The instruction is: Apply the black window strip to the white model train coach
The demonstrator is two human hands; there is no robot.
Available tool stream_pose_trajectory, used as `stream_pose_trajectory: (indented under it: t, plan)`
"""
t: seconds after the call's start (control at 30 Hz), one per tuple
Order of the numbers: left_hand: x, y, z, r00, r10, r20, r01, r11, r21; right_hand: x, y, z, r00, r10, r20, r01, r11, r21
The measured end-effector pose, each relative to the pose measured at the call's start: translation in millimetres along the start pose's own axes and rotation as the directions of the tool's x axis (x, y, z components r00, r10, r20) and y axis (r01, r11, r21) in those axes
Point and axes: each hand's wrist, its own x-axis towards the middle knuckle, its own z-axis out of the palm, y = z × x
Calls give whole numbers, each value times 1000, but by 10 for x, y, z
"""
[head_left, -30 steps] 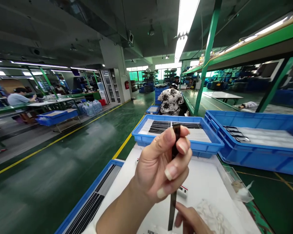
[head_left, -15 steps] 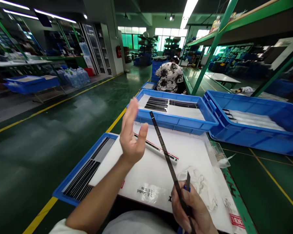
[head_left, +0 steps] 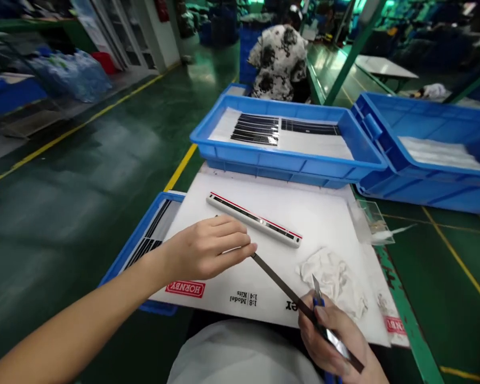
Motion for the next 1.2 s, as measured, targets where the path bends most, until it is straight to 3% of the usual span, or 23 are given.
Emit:
stream_pose_trajectory:
  t: [0.07, 0.1, 0.17, 0.23, 0.27, 0.3, 0.33, 0.43, 0.6, 0.7, 0.8, 0.9, 1.0, 1.1, 1.2]
  plan:
    - [-76, -87, 94, 1000, -9, 17, 9, 1000, -7, 5, -142, -39, 979, -12, -203, -20, 988, -153]
    - [-121, -143, 135, 1000, -15, 22, 15, 1000, -1, 16, -238, -66, 944, -50, -326, -32, 970, -241]
    - [-234, -266, 203, 998, -47, 40, 46, 999, 16, 59, -445, -140, 812, -199, -549, -75, 897, -436]
    - [-376, -373, 247, 992, -107, 68, 105, 994, 26, 149, -623, -228, 659, -394, -641, -154, 763, -627]
    - [-457, -409, 257, 986, -146, 81, 144, 989, 27, 216, -688, -272, 614, -472, -632, -199, 683, -703]
    - [-542, -427, 257, 978, -190, 91, 189, 982, 27, 295, -734, -313, 602, -523, -603, -241, 601, -762]
    - [-629, -426, 248, 967, -237, 97, 235, 971, 28, 383, -764, -350, 616, -549, -565, -275, 522, -807]
    - [-879, -294, 173, 916, -383, 117, 383, 924, 24, 637, -798, -432, 730, -513, -452, -312, 337, -888]
    - [-1144, 205, -10, 812, -580, 63, 582, 813, -20, 774, -897, -488, 863, -398, -310, -253, 189, -949]
    - [-1200, 485, -81, 741, -671, 13, 671, 740, -52, 726, -948, -510, 903, -357, -241, -219, 101, -970]
    - [-1203, 658, -100, 691, -723, -16, 721, 690, -65, 678, -891, -510, 888, -420, -187, -210, -9, -978]
    - [-1181, 723, -67, 681, -730, -47, 726, 683, -79, 669, -750, -469, 879, -444, -173, -245, -111, -963]
    - [-1169, 722, -6, 704, -708, -55, 705, 706, -73, 714, -656, -433, 914, -366, -173, -248, -169, -954]
    - [-1177, 717, 37, 720, -694, -31, 691, 720, -66, 762, -705, -432, 943, -289, -166, -214, -143, -966]
    - [-1190, 735, 38, 721, -693, -27, 688, 719, -97, 753, -808, -426, 972, -176, -152, -164, -53, -985]
